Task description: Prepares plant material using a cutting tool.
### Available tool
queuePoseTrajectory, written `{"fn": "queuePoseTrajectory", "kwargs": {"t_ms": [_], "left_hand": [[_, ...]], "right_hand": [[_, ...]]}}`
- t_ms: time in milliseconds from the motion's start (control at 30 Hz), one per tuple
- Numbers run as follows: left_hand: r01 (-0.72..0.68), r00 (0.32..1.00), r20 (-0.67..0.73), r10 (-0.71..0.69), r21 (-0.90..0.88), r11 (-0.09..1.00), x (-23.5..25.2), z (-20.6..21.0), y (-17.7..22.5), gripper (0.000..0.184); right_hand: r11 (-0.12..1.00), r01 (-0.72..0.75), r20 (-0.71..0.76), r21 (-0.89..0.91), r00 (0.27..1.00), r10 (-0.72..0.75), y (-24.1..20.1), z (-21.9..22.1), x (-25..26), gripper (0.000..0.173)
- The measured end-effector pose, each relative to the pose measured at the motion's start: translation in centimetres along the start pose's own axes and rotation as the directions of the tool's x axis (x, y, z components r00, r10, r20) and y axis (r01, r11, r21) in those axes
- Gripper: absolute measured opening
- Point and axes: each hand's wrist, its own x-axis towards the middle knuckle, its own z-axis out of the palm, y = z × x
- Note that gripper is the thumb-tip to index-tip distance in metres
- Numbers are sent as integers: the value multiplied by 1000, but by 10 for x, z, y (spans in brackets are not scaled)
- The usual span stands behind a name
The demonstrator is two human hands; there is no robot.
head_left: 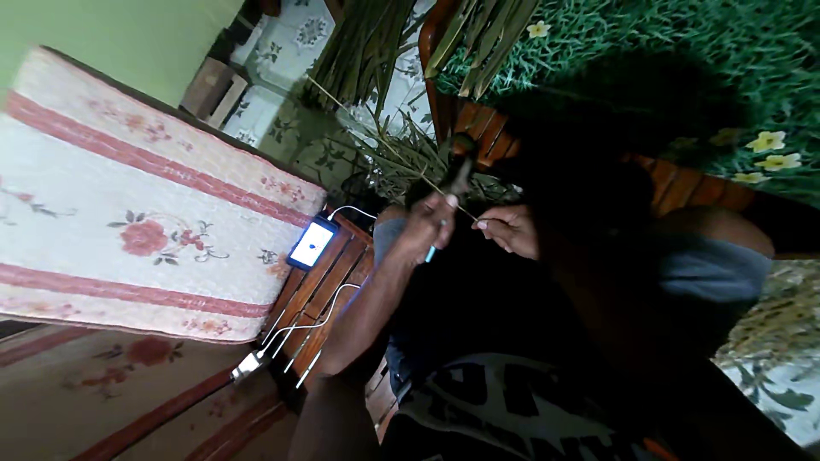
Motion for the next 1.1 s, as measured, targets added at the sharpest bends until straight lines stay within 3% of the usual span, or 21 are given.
{"fn": "queuePoseTrajectory", "kwargs": {"t_ms": [67, 200, 300, 367, 533, 700, 800, 900, 967, 1033, 1100], "left_hand": [[8, 1000, 5, -8, 34, 999, -3, 3, 12, 34], [-151, 985, -94, 142, -98, 984, -1, -18, 33, 30], [-100, 994, -58, 96, -73, 992, -5, -12, 21, 32], [-52, 999, -16, 51, -9, 999, -10, -10, 26, 34], [-286, 952, -156, 265, -138, 948, -16, -49, 74, 38], [-116, 992, 33, 119, -99, 988, -20, -28, 74, 36], [-278, 960, -93, 265, -176, 944, -20, -59, 109, 38], [-376, 920, -198, 338, -205, 904, -17, -89, 127, 41], [-295, 953, -130, 275, -172, 940, -12, -76, 111, 37], [-125, 991, 38, 128, -68, 990, -7, -34, 83, 32], [-7, 983, 182, 0, 38, 999, -12, 14, 67, 34]], "right_hand": [[999, 35, -16, -2, 999, -35, 3, -1, -2, 28], [998, 26, 6, -54, 1000, -26, -6, -4, -8, 27], [994, 30, 57, -107, 998, -24, -10, -4, -7, 31], [983, -46, 98, -175, 993, 64, -23, -10, -13, 34], [972, 9, 64, -233, 998, 6, -41, -22, -29, 33], [951, -10, 49, -309, 998, 26, -63, -35, -21, 30], [952, -148, -11, -266, 989, 151, -70, -44, -36, 30], [934, -180, -28, -309, 983, 180, -60, -54, -49, 27], [938, -185, -59, -292, 983, 176, -58, -54, -46, 27], [950, -194, -46, -244, 981, 188, -75, -50, -34, 29], [972, -156, -42, -174, 988, 151, -91, -41, -23, 28]]}}
